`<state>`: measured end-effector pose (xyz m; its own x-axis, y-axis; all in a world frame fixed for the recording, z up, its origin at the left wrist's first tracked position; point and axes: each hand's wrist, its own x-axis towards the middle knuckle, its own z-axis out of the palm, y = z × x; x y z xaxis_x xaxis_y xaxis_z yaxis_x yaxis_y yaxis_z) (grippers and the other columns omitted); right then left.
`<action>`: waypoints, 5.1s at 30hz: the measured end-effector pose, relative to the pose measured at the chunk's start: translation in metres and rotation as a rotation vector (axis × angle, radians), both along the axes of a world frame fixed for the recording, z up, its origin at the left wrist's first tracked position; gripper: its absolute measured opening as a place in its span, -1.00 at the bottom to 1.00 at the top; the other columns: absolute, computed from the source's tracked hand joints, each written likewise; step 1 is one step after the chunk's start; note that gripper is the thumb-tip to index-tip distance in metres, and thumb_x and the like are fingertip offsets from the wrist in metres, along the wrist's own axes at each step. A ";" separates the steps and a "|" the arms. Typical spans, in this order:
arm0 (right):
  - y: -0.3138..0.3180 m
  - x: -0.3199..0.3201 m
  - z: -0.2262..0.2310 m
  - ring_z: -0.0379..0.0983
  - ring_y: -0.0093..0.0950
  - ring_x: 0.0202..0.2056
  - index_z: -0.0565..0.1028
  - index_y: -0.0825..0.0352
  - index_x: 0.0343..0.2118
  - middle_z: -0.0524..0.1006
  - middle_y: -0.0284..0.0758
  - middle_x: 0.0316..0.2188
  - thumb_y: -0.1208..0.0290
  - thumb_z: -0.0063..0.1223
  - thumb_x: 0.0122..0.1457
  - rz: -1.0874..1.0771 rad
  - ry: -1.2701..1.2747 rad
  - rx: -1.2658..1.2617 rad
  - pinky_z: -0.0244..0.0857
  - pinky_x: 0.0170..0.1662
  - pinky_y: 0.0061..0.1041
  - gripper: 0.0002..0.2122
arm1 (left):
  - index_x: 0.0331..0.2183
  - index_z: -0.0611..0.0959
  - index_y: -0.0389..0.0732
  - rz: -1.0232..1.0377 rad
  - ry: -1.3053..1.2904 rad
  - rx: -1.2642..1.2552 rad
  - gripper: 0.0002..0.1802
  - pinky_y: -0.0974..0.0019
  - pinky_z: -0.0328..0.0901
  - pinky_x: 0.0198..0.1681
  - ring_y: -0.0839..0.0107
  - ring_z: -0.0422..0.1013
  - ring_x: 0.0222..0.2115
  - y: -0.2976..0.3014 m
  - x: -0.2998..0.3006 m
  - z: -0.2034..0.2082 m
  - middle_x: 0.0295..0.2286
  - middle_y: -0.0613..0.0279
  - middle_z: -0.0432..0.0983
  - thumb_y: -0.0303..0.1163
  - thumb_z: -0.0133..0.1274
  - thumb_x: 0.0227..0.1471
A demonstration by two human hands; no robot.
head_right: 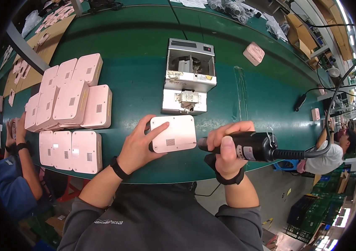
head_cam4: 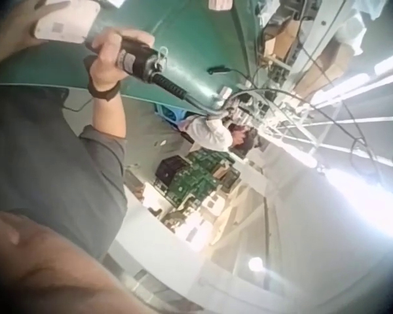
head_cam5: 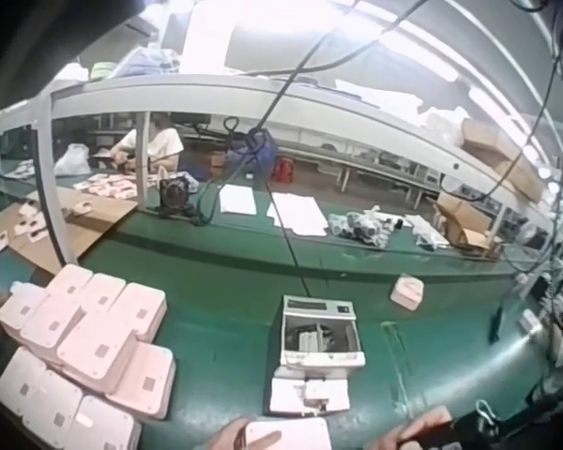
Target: The person picks up a pink box, places it on the table, and uses a power screwdriver to drive screws into its back. After finishing each box, they set it aside and reach for another pink box from the stack to repeat the process.
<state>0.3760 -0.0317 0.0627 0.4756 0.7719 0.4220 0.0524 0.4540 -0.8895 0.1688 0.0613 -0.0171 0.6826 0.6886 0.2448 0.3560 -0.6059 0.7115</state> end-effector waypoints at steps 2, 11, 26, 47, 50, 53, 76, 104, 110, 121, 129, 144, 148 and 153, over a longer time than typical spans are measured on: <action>0.001 0.000 -0.005 0.25 -0.50 -0.69 0.23 0.29 -0.26 0.33 -0.31 -0.62 0.31 0.01 0.16 -0.008 0.017 -0.002 0.27 -0.53 -0.43 -0.76 | 0.08 0.49 0.03 -0.003 -0.008 0.001 -0.10 0.16 0.45 -0.14 0.08 0.41 -0.07 0.001 0.000 0.000 0.03 0.07 0.24 -0.42 0.44 -0.43; 0.005 -0.004 -0.009 0.23 -0.51 -0.69 0.23 0.30 -0.25 0.33 -0.31 -0.62 0.34 0.00 0.16 0.018 -0.012 0.012 0.26 -0.54 -0.44 -0.77 | 0.08 0.49 0.06 0.002 -0.020 -0.010 -0.11 0.15 0.44 -0.12 0.06 0.40 -0.06 0.001 -0.002 0.000 0.04 0.06 0.23 -0.41 0.43 -0.41; 0.091 0.001 0.032 0.27 -0.46 -0.69 0.30 0.32 -0.26 0.34 -0.30 -0.63 0.45 -0.08 0.21 -0.039 -0.096 0.071 0.27 -0.55 -0.39 -0.89 | 0.10 0.48 0.11 0.001 0.008 -0.021 -0.12 0.14 0.41 -0.07 0.08 0.40 -0.07 -0.001 -0.004 -0.002 0.08 0.10 0.20 -0.36 0.43 -0.36; 0.009 -0.040 0.006 0.29 -0.50 -0.67 0.19 0.29 -0.24 0.35 -0.32 -0.62 0.21 0.13 0.13 0.214 0.005 -0.064 0.29 -0.51 -0.43 -0.64 | 0.08 0.52 0.08 0.018 -0.056 -0.032 -0.14 0.18 0.42 -0.09 0.14 0.46 -0.17 0.003 -0.001 -0.007 0.05 0.08 0.24 -0.39 0.43 -0.38; 0.007 -0.042 0.004 0.29 -0.50 -0.66 0.18 0.29 -0.26 0.35 -0.32 -0.61 0.21 0.13 0.14 0.209 0.016 -0.044 0.29 -0.51 -0.43 -0.64 | 0.07 0.53 0.07 0.032 -0.061 -0.014 -0.14 0.19 0.43 -0.10 0.16 0.47 -0.20 0.002 -0.001 -0.010 0.04 0.07 0.25 -0.39 0.43 -0.39; 0.007 -0.043 0.002 0.28 -0.51 -0.66 0.18 0.29 -0.27 0.35 -0.32 -0.61 0.22 0.13 0.14 0.219 -0.014 -0.026 0.29 -0.51 -0.43 -0.64 | 0.07 0.53 0.07 0.040 -0.069 -0.002 -0.14 0.19 0.43 -0.10 0.17 0.47 -0.21 0.002 -0.001 -0.012 0.04 0.08 0.26 -0.38 0.44 -0.40; 0.051 -0.035 0.025 0.30 -0.46 -0.68 0.28 0.29 -0.25 0.34 -0.34 -0.62 0.34 -0.04 0.23 0.144 0.064 -0.040 0.27 -0.52 -0.41 -0.83 | 0.07 0.52 0.13 0.057 -0.032 0.023 -0.16 0.15 0.38 -0.03 0.06 0.40 -0.07 0.001 -0.003 -0.009 0.06 0.06 0.25 -0.29 0.42 -0.37; 0.029 -0.087 0.018 0.28 -0.51 -0.68 0.19 0.29 -0.24 0.34 -0.34 -0.59 0.21 0.04 0.20 0.348 -0.031 0.046 0.29 -0.53 -0.44 -0.68 | 0.05 0.51 -0.07 0.066 -0.098 0.021 -0.19 0.08 0.28 0.08 -0.03 0.33 0.00 -0.005 -0.009 -0.016 0.01 -0.07 0.27 -0.32 0.39 -0.36; 0.014 -0.047 0.049 0.20 -0.57 -0.73 0.27 0.28 -0.23 0.29 -0.41 -0.62 0.16 -0.13 0.29 0.218 0.349 0.093 0.22 -0.60 -0.49 -0.74 | 0.00 0.58 -0.11 0.095 -0.134 -0.106 -0.19 0.15 0.34 0.03 -0.04 0.40 -0.06 -0.042 -0.050 0.032 -0.03 -0.15 0.37 -0.18 0.46 -0.40; -0.016 0.015 0.011 0.23 -0.55 -0.69 0.28 0.33 -0.20 0.31 -0.39 -0.62 0.37 -0.13 0.29 -0.316 0.107 0.089 0.21 -0.58 -0.56 -0.85 | 0.09 0.40 -0.30 0.206 -0.608 -1.505 -0.36 0.15 0.37 0.04 0.17 0.46 -0.05 -0.042 -0.097 0.008 -0.04 -0.05 0.45 0.01 0.00 0.19; -0.032 0.012 -0.047 0.31 -0.54 -0.65 0.27 0.39 -0.20 0.36 -0.32 -0.61 0.60 -0.04 0.15 -0.309 -0.147 0.015 0.30 -0.53 -0.55 -0.82 | 0.09 0.36 -0.33 0.341 -0.795 -1.677 -0.38 0.14 0.37 0.05 0.18 0.46 -0.05 0.007 -0.055 -0.005 -0.06 -0.09 0.46 0.04 -0.22 0.29; -0.031 0.018 -0.047 0.31 -0.53 -0.65 0.27 0.38 -0.21 0.36 -0.31 -0.60 0.61 -0.04 0.13 -0.342 -0.114 -0.006 0.29 -0.52 -0.52 -0.81 | 0.17 0.33 -0.29 0.184 -0.147 -0.405 -0.39 0.23 0.16 0.21 0.24 0.22 0.18 -0.006 -0.072 0.032 0.17 -0.02 0.23 -0.41 0.12 0.12; -0.033 0.025 -0.046 0.27 -0.52 -0.66 0.27 0.35 -0.20 0.34 -0.31 -0.59 0.56 -0.05 0.16 -0.358 0.001 0.023 0.29 -0.51 -0.49 -0.82 | 0.14 0.37 -0.29 0.208 0.086 -0.455 -0.30 0.15 0.13 0.22 0.08 0.16 0.20 -0.034 -0.118 0.036 0.19 -0.15 0.14 -0.38 0.25 -0.03; -0.035 0.041 -0.049 0.26 -0.51 -0.66 0.27 0.34 -0.19 0.33 -0.33 -0.60 0.53 -0.05 0.19 -0.392 0.076 0.040 0.28 -0.50 -0.48 -0.84 | 0.10 0.41 -0.25 0.528 0.466 0.268 -0.24 -0.03 0.07 0.24 -0.15 0.16 0.17 -0.058 -0.139 0.033 0.16 -0.24 0.17 -0.40 0.30 -0.18</action>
<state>0.4169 -0.0670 0.0138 0.7619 0.5090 0.4006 0.1637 0.4470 -0.8794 0.0302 0.0032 0.0160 0.3525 0.9105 0.2164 0.8750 -0.4026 0.2687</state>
